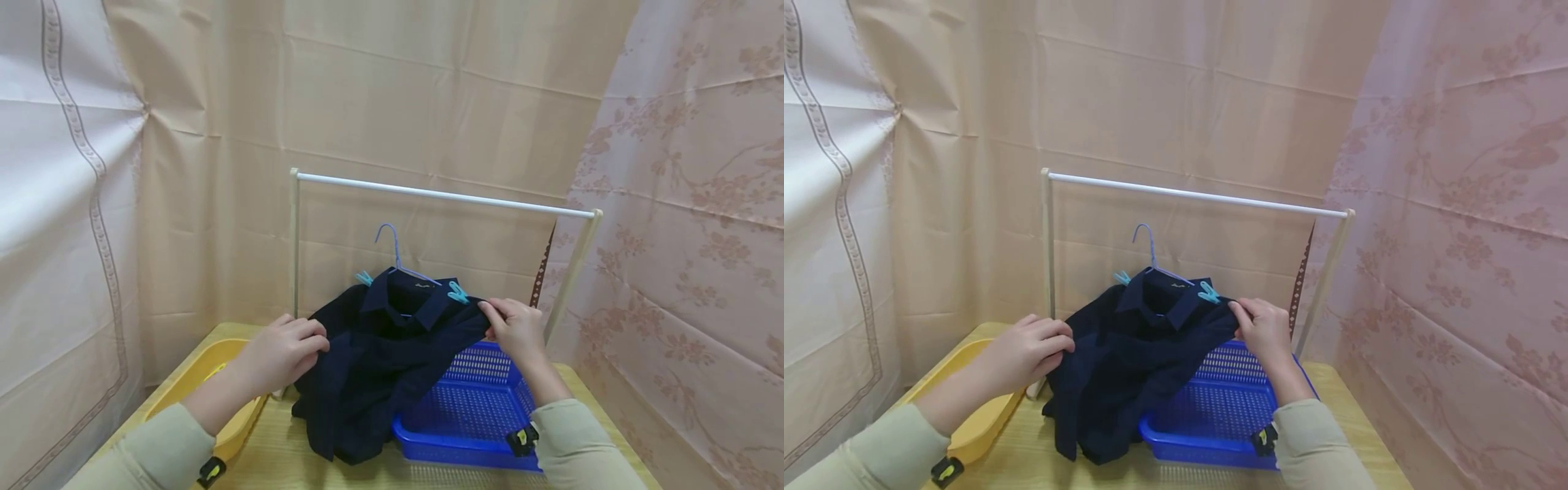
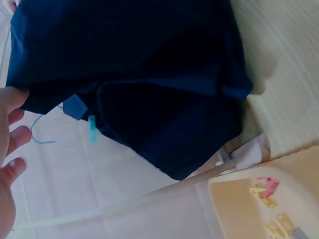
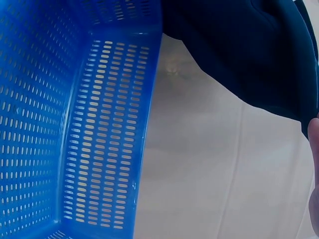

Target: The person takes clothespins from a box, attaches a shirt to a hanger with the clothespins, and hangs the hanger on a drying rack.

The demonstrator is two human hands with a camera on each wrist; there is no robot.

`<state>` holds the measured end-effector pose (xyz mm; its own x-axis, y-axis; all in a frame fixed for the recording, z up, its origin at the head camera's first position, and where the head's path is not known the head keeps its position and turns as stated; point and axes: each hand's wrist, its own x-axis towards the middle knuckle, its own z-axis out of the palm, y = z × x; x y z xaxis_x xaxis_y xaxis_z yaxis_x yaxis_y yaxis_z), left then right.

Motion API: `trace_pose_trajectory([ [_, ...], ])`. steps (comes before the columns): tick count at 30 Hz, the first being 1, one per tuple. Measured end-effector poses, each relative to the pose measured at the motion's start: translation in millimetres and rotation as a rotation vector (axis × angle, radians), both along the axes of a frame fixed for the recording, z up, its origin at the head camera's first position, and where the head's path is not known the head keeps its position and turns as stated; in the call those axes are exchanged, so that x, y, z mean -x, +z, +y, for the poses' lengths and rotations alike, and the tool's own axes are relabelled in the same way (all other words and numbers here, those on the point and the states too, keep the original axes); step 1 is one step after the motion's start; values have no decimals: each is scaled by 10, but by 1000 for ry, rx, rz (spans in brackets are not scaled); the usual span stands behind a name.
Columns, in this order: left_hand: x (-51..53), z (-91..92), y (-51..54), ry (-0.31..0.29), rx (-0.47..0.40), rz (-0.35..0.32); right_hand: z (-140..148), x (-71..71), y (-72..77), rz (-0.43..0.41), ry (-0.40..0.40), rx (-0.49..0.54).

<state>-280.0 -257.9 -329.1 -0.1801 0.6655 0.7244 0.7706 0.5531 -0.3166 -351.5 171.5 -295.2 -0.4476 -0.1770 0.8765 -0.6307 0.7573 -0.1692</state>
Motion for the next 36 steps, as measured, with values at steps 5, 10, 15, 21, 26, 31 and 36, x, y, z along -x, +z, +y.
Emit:
trace_pose_trajectory([
  [5,-7,9,-145,-10,70,-97,-9,-12,-3,-7,5,6],
  [10,-17,43,-295,0,127,-186,-19,-39,-4,-37,8,23],
  [15,-35,95,-388,-3,136,-218,-23,-36,-4,-47,-2,17],
  [21,-35,107,-396,-2,102,-201,-20,-33,-13,-47,6,20],
  [26,-6,70,-345,4,75,-209,-20,-34,-17,-51,13,26],
  [31,33,40,-215,-29,23,-151,-14,-20,-21,-35,7,15],
  [36,59,16,-34,-24,-22,-84,-9,-26,-13,-22,9,13],
])
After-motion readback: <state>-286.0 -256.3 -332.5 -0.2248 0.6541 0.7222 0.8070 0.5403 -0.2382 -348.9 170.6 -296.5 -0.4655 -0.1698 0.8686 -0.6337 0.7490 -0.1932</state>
